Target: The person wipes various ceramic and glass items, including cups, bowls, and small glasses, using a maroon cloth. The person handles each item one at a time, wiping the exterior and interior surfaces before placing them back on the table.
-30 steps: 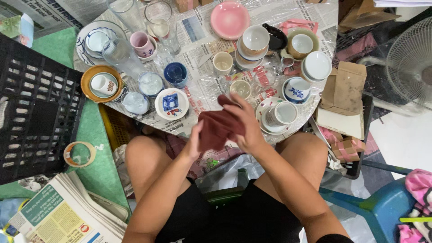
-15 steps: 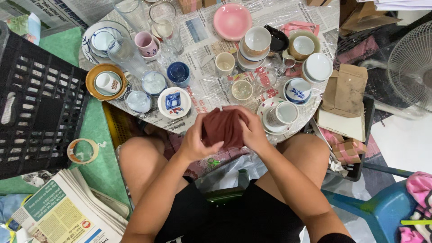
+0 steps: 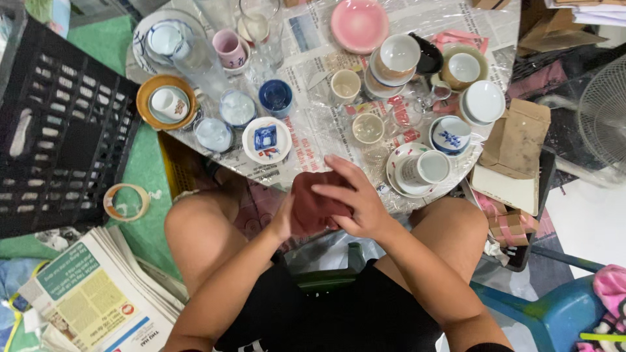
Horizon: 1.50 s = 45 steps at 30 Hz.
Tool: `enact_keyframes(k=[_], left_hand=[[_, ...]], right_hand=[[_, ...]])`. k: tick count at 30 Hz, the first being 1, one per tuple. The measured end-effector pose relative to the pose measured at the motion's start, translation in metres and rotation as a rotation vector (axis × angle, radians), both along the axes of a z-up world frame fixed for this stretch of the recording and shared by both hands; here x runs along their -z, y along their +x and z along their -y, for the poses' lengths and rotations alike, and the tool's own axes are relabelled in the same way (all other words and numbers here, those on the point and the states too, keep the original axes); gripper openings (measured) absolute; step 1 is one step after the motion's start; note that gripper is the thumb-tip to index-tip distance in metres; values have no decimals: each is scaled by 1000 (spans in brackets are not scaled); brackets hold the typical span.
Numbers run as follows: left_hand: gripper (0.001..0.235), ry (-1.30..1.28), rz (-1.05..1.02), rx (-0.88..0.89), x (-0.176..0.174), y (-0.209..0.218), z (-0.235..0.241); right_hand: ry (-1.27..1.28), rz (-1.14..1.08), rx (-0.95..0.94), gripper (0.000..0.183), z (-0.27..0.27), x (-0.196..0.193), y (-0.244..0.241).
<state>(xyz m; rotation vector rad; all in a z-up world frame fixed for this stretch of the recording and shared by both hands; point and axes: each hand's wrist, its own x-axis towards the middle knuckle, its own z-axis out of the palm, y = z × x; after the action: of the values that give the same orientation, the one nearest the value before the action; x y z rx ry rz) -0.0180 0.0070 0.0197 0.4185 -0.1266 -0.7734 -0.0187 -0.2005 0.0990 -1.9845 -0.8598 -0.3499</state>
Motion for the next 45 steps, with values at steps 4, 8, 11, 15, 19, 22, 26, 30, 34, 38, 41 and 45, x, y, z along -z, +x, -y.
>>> enact_keyframes(k=[4, 8, 11, 15, 19, 22, 26, 30, 34, 38, 41, 45], left_hand=[[75, 523, 286, 28, -4, 11, -1], [75, 599, 505, -275, -3, 1, -11], [78, 820, 854, -429, -17, -4, -15], [86, 1088, 1240, -471, -43, -7, -16], [91, 1031, 1245, -500, -48, 1, -15], [87, 1088, 1047, -461, -41, 1, -8], [74, 763, 618, -429, -16, -4, 11], [69, 295, -24, -224, 16, 1, 34], [67, 469, 230, -358, 15, 10, 42], [77, 814, 632, -481, -16, 22, 25], [81, 913, 756, -517, -36, 25, 21], [85, 995, 925, -551, -45, 26, 19]], right_hand=[[-75, -64, 19, 60, -2, 2, 1], [65, -305, -9, 60, 2, 8, 2], [380, -621, -177, 65, 12, 6, 5], [668, -883, -268, 82, 14, 2, 6], [760, -796, -175, 77, 8, 7, 0], [619, -606, -63, 79, 7, 18, -3], [351, -294, 57, 79, 12, 26, -6], [16, 168, 179, 64, 8, 24, -3], [-4, -84, 179, 56, 15, 6, 10], [-42, -294, 84, 70, 29, -18, 16], [-44, -341, 39, 80, 29, -27, 14], [-108, -341, 47, 93, 29, -30, 12]])
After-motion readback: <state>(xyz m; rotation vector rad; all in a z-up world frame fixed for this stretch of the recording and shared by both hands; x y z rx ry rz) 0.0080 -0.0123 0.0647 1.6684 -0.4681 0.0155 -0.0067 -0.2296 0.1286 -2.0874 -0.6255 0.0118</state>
